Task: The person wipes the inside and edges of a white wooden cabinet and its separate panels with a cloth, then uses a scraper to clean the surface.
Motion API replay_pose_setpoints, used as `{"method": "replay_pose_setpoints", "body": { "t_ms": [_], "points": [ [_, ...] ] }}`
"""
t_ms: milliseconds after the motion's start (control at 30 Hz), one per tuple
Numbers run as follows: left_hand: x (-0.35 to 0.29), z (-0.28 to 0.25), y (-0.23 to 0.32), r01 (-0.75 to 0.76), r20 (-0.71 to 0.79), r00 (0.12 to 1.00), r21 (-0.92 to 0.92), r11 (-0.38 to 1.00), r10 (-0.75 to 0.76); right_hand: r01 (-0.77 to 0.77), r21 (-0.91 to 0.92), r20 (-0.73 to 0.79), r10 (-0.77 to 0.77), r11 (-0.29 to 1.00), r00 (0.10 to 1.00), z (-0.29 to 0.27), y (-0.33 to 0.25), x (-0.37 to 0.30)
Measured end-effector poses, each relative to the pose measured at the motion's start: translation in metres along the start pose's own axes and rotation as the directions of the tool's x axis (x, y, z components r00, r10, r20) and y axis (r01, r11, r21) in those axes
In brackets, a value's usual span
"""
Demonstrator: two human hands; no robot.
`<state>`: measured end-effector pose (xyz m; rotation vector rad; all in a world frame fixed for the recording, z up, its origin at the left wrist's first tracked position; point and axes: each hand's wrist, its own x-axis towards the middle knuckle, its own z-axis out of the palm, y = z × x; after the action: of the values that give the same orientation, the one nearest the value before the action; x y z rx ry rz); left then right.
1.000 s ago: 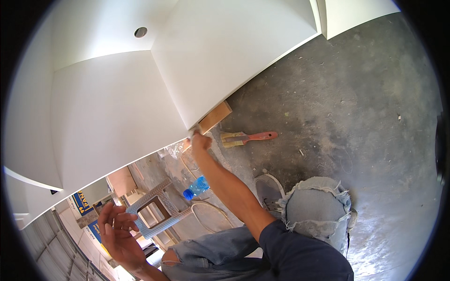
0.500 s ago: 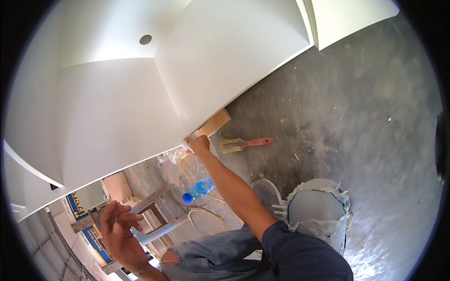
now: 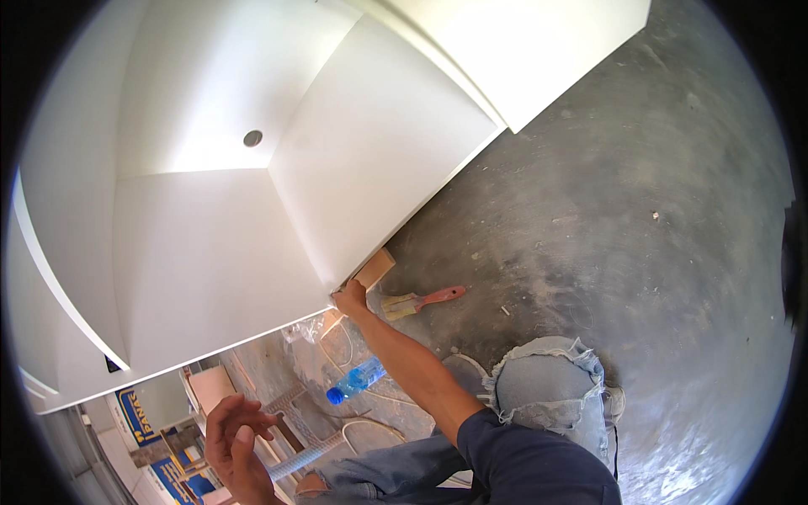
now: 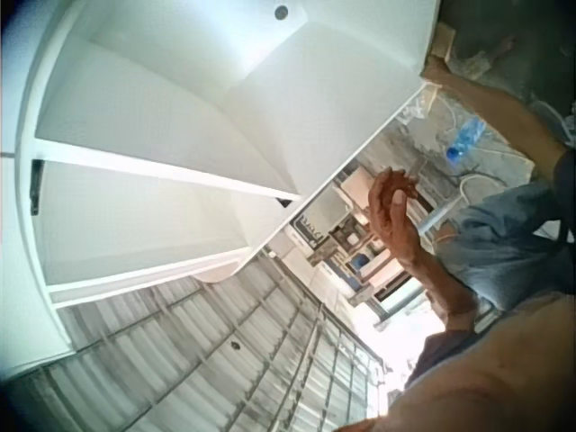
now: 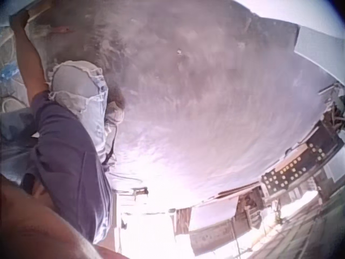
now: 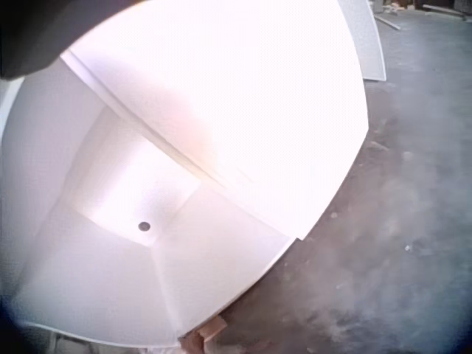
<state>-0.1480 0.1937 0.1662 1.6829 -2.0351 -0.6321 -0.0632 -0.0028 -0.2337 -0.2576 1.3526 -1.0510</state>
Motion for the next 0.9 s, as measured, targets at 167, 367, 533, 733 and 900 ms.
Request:
{"method": "replay_pose_setpoints", "body": {
  "t_ms": [167, 367, 533, 733, 900],
  "points": [
    [0.001, 0.007, 0.017, -0.056, -0.019, 0.998, 0.030, 0.998, 0.057, 0.204, 0.261, -0.222, -0.147, 0.944, 0.964, -0.040, -0.011, -0.005],
    [-0.007, 0.000, 0.009, -0.080, -0.033, 0.996, -0.026, 0.996, 0.079, 0.420, 0.249, -0.406, -0.300, 0.873, 0.863, -0.144, -0.043, -0.016],
    [-0.007, 0.008, 0.023, -0.129, -0.017, 0.992, -0.065, 0.990, 0.128, 0.609, 0.190, -0.645, -0.370, 0.770, 0.669, -0.245, -0.080, -0.002],
    [-0.005, 0.020, 0.031, -0.183, 0.002, 0.983, -0.152, 0.971, 0.185, 0.719, 0.110, -0.791, -0.378, 0.686, 0.481, -0.367, -0.127, 0.005],
    [0.006, 0.030, 0.049, -0.190, 0.007, 0.981, -0.159, 0.969, 0.193, 0.350, -0.246, -0.447, -0.426, 0.904, 0.786, -0.316, -0.116, -0.031]
  ]
}}
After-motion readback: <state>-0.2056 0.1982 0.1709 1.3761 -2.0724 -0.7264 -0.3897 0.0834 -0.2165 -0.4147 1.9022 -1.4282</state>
